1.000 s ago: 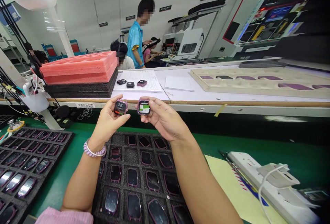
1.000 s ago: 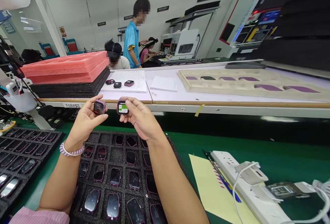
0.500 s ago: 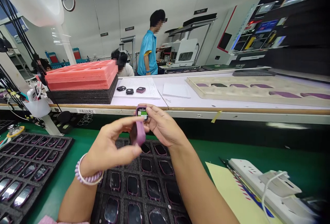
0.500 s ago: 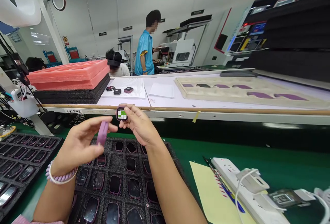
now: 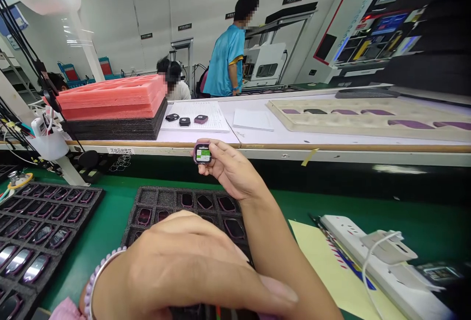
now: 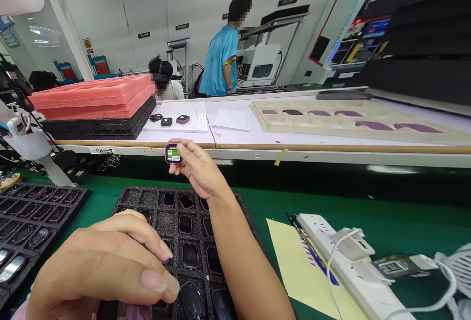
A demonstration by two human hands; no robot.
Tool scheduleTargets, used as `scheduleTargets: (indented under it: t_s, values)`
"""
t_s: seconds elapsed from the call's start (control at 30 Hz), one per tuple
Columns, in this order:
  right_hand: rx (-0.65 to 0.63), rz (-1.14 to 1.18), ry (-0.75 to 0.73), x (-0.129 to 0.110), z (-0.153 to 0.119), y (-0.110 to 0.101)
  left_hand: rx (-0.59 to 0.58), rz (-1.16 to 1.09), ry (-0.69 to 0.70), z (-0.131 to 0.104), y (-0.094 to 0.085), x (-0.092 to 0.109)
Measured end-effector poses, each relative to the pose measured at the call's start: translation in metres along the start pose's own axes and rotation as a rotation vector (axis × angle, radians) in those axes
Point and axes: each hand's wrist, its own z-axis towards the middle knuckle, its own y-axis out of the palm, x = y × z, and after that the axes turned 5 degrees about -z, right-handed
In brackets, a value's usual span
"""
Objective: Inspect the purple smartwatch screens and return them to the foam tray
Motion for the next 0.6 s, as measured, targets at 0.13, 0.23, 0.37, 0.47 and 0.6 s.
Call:
scheduleTargets:
  t_s: [0.13,0.23,0.37,0.47,0.6]
  values:
    - [0.003,-0.016,0.000,0.000,0.000,0.000,-0.018,0.044,-0.015,0.001,-0.012,0.003]
    - [0.004,-0.031,-0.009,0.000,0.000,0.000,-0.120,0.036,-0.046,0.000,-0.019,0.005]
    - [0.001,-0.048,-0.015,0.001,0.000,0.000,-0.143,0.000,-0.066,0.002,-0.022,0.008]
    - [-0.003,-0.055,-0.016,0.001,0.000,-0.001,-0.135,-0.012,-0.035,0.005,-0.020,0.010]
    - [-0.012,-0.051,-0.017,0.002,-0.001,-0.001,-0.042,0.010,-0.019,0.002,-0.015,0.009]
